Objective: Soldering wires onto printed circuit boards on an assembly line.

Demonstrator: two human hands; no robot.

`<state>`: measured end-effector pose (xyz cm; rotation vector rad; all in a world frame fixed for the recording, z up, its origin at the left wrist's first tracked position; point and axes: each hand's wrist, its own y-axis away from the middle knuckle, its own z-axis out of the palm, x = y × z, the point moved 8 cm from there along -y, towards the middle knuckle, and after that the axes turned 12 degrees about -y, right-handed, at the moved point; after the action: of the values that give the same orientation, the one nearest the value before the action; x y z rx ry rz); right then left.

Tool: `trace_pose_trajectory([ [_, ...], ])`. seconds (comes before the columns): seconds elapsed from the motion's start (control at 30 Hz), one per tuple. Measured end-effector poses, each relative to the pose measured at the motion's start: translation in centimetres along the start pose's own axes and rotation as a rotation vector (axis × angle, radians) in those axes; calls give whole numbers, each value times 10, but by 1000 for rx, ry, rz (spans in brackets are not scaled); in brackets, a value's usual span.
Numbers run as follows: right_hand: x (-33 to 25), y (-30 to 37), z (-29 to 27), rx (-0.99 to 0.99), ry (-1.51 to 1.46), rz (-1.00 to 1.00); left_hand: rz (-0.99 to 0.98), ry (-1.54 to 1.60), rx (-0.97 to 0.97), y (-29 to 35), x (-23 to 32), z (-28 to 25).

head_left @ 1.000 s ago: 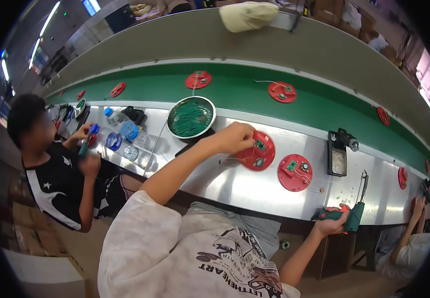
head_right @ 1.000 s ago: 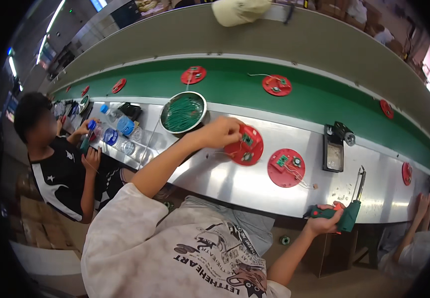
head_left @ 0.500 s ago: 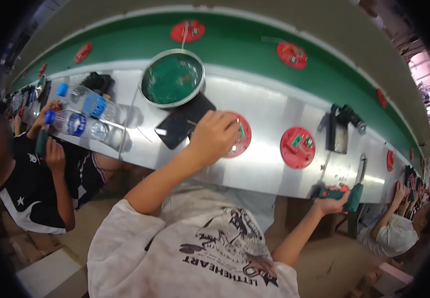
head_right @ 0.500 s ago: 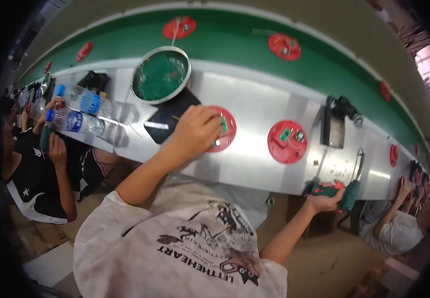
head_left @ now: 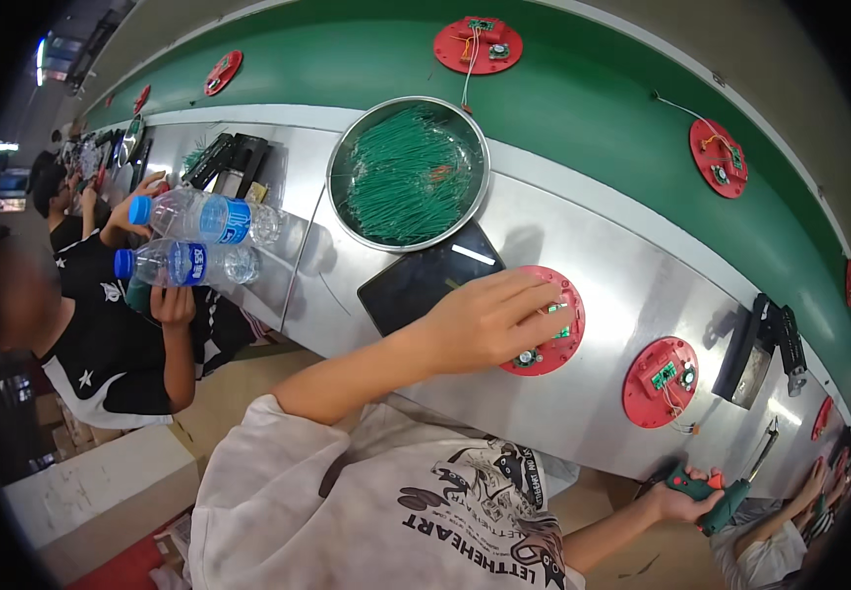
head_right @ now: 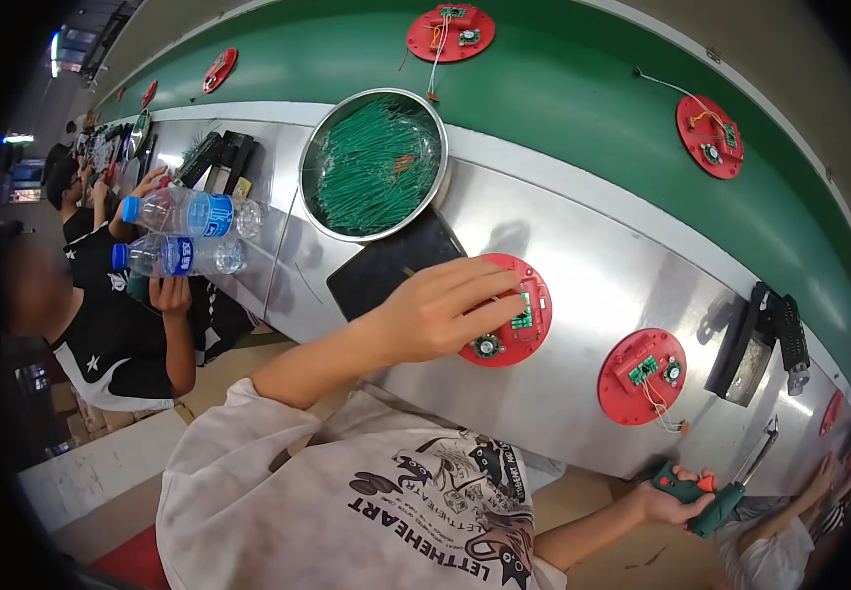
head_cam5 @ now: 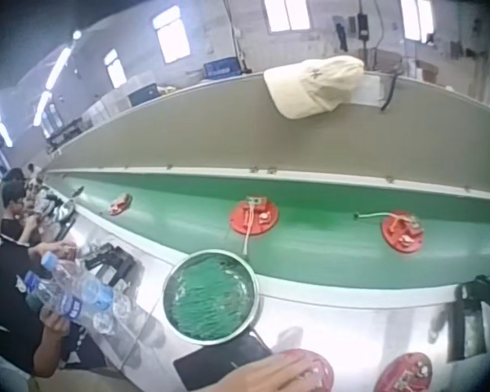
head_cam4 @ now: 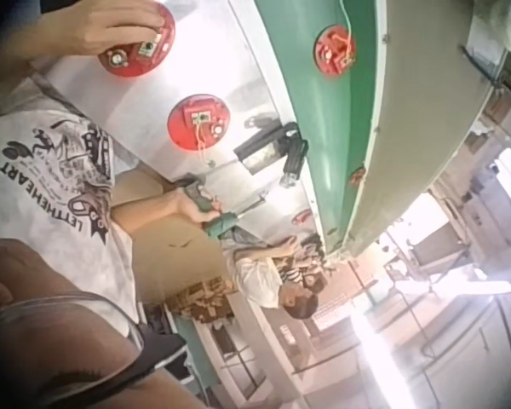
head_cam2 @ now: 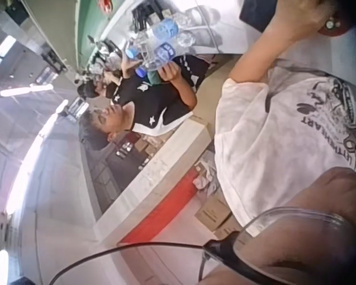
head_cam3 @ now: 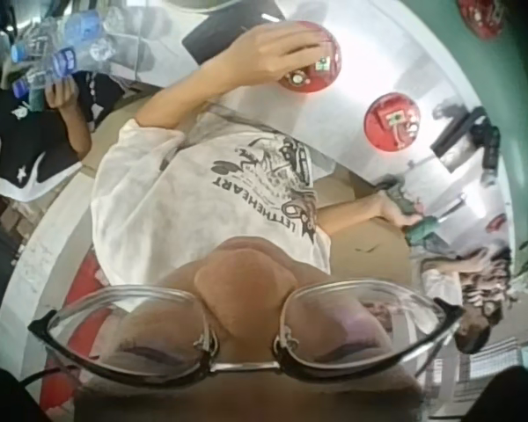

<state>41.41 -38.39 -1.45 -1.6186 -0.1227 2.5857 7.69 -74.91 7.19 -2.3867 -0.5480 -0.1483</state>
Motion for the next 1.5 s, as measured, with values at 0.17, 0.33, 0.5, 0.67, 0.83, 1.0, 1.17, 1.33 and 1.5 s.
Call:
trace_pose_trajectory([
  [0.17,-3,7,3,24,9,-36,-110,-206,134,-37,-57,-43],
  [0.33,-3,10,10,18,4,1,-444,-540,-180,-18,-139,-25],
  [0.5,-5,15,19,33,36,4,-499,-525,-278,-3,-158,-18],
  [0.67,-3,14,14,42,10,30,-636,-263,-211,-7,-157,-41],
  [0.83,2,9,8,-28,2,75,-730,-67,-129,9,-153,-53],
  [1.0,-15,40,33,-230,-39,57,-659,183,70,-1,-104,-59],
  [1.17,-22,113,100,-869,79,88,-478,8,83,14,-14,-37],
  [1.33,5,169,112,-959,244,487,-246,-60,182,35,18,5],
  [1.5,20,175,114,-1152,357,283,-169,-145,224,40,19,14],
])
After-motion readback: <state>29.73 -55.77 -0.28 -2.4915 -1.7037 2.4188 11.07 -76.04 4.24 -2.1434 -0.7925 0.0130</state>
